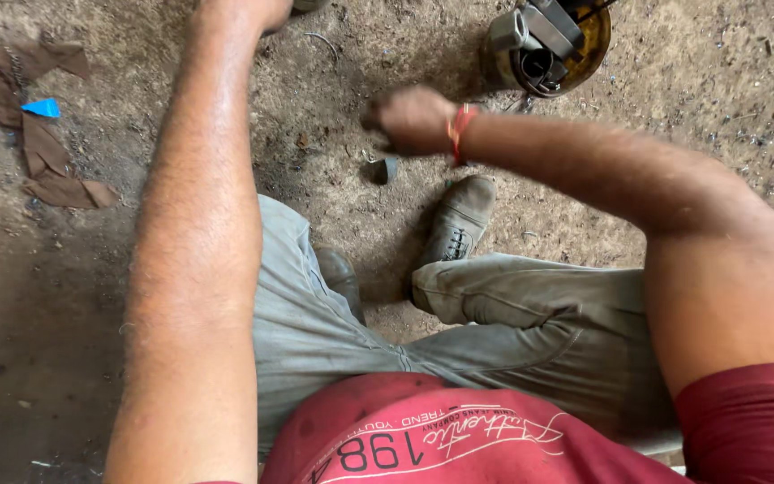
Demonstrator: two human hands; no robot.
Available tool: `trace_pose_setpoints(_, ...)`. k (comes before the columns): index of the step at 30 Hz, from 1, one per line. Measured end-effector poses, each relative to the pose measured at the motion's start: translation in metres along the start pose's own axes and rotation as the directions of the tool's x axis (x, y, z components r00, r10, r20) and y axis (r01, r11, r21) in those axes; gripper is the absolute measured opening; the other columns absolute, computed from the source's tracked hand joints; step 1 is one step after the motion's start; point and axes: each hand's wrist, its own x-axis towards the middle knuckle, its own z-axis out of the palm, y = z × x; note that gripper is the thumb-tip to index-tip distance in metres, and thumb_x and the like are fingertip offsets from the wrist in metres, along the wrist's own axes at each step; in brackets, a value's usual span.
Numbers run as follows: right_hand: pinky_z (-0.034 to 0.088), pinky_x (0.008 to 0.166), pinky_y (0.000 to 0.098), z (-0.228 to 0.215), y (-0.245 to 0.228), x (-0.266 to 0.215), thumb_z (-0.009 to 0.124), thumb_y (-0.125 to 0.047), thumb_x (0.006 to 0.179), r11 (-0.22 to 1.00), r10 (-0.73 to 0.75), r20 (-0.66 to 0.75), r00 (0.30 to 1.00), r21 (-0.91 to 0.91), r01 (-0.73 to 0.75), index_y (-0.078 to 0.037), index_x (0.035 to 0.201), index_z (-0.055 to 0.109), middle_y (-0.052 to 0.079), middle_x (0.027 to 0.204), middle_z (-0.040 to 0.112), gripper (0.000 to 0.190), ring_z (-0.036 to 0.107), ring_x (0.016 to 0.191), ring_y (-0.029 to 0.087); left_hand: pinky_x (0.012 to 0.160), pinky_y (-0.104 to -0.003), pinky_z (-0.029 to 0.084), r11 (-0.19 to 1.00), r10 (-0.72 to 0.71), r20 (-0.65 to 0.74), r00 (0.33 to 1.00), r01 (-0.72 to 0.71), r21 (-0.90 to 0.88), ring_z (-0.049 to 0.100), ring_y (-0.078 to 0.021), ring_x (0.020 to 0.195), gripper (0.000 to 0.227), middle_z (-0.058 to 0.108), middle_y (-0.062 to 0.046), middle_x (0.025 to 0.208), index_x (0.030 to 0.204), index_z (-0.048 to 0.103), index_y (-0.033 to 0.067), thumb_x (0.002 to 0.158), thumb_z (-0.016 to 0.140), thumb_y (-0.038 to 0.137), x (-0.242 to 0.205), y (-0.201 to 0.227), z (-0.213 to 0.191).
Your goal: The person sits on the ground and sorts various metal parts, including bolts, nuts, and cylindrical pieces, from a pile on the floor into two metal cans. They handle the parts by hand, picking them up and placing them into the containers.
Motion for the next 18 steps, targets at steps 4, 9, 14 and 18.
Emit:
trace_pose_setpoints(4,0.063,0.063,0.0342,0.072,-0.004,-0.001,0.075,-0.032,0.071,0.777,-0.401,-0.11,0.91,-0.568,0.274,-0.019,0.135,0.058,0.016,0.133,0.06,0.067,0.065,0.105,0.028,0.094,-0.053,0.053,1.0,-0.006,0.025,1.0,0.006,0.015,0.065,-0.0412,0.113,0.034,0.068,-0.025,0.119,0.12,0.067,0.0049,0.101,0.064,0.033,-0.017,0.012,0.0)
trace_pose_setpoints(9,0.058,0.075,0.0367,0.077,0.002,0.018,0.069,-0.025,0.101,0.857,-0.394,-0.18,0.901,-0.426,0.29,-0.012,0.115,0.069,0.012,0.117,0.069,0.019,0.067,0.102,0.027,0.097,-0.054,0.052,1.0,0.014,-0.003,1.0,-0.014,0.007,0.065,-0.0408,0.115,0.035,0.067,-0.024,0.122,0.123,0.065,0.0072,0.102,0.06,0.035,-0.003,0.016,-0.019)
trace_pose_setpoints(14,0.057,0.077,0.0459,-0.015,0.002,0.001,0.071,-0.036,0.1,0.902,0.11,-0.449,0.887,0.419,0.1,-0.007,0.107,0.073,0.017,0.1,0.073,0.03,0.069,0.087,0.036,0.1,-0.055,0.05,0.998,0.043,-0.018,0.999,-0.044,-0.052,0.062,-0.0428,0.119,0.036,0.065,-0.025,0.126,0.127,0.061,0.0077,0.104,0.055,0.035,0.013,0.02,-0.024)
trace_pose_setpoints(18,0.059,0.078,0.0452,-0.092,0.007,-0.01,0.077,-0.028,0.095,0.866,0.242,-0.757,0.607,0.45,0.216,-0.006,0.117,0.068,0.016,0.109,0.069,0.032,0.073,0.089,0.034,0.103,-0.052,0.05,0.998,0.047,0.06,0.997,-0.045,-0.035,0.066,-0.039,0.119,0.034,0.067,-0.023,0.128,0.127,0.063,0.0051,0.104,0.057,0.029,0.024,0.015,-0.02)
